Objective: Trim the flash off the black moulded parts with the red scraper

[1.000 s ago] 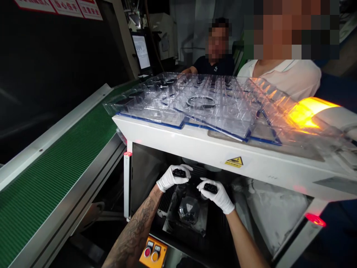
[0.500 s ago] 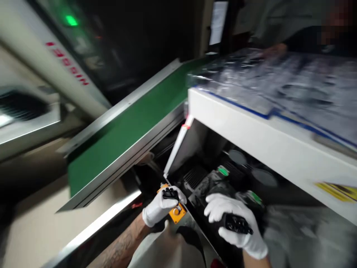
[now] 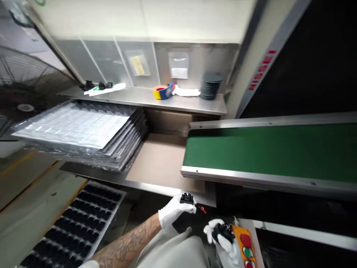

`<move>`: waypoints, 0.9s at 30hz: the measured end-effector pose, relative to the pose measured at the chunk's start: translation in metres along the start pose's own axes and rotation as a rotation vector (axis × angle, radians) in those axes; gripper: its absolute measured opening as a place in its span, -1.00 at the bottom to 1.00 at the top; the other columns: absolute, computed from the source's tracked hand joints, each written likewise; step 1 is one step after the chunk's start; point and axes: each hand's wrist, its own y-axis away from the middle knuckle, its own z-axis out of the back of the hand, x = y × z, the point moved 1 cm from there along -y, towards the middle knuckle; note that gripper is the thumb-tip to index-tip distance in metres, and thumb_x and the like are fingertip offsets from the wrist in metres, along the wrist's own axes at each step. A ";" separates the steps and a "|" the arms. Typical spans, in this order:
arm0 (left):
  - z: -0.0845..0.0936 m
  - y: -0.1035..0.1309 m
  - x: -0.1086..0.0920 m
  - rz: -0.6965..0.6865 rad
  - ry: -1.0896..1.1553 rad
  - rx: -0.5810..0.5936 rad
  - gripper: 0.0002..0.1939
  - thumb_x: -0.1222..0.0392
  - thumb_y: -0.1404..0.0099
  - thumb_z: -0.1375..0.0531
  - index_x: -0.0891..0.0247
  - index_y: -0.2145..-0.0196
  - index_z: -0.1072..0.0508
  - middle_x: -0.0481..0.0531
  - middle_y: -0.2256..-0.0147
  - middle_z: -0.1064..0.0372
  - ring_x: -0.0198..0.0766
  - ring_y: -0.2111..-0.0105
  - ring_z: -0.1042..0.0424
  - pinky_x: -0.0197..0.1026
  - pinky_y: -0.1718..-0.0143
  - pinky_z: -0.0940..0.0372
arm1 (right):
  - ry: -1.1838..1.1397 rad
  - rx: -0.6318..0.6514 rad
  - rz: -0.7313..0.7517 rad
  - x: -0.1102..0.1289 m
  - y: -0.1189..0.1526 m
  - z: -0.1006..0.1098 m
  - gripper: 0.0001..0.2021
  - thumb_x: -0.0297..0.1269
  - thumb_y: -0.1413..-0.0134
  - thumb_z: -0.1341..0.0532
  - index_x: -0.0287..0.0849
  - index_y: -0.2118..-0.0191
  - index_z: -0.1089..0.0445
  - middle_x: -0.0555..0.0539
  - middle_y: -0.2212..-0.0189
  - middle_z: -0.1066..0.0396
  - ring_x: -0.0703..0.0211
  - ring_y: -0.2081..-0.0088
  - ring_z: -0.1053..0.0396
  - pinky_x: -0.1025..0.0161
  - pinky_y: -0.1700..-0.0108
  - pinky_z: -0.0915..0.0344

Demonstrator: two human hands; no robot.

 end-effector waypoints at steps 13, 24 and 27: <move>0.274 -0.030 0.016 -0.059 0.057 -0.632 -0.49 0.05 0.23 -0.52 0.37 0.31 -0.59 0.24 0.22 -0.58 0.06 0.11 -0.50 0.15 -0.18 -0.25 | 0.700 -0.102 -0.048 -0.127 -0.268 -0.150 -0.54 -0.07 0.05 -0.29 -0.24 0.06 -0.53 -0.23 0.01 -0.45 0.01 -0.03 -0.38 -0.01 -0.22 -0.23; 0.234 -0.020 0.008 -0.037 0.092 -0.592 -0.55 0.11 0.07 -0.48 0.37 0.22 -0.58 0.20 0.20 -0.57 -0.03 0.15 -0.50 0.06 -0.12 -0.29 | 0.823 -0.068 0.050 -0.134 -0.303 -0.111 -0.50 -0.24 0.26 -0.42 -0.15 0.06 -0.53 -0.13 -0.19 -0.29 -0.06 -0.27 -0.12 0.00 -0.40 0.07; 0.214 -0.019 0.011 -0.008 0.238 -0.554 -0.59 0.13 0.01 -0.45 0.38 0.21 -0.55 0.12 0.30 -0.54 -0.17 0.29 -0.49 -0.08 0.06 -0.37 | 0.743 -0.118 0.031 -0.118 -0.270 -0.102 -0.35 -0.19 0.15 -0.37 -0.18 -0.16 -0.38 -0.17 -0.20 -0.27 0.02 -0.25 -0.19 0.05 -0.36 -0.07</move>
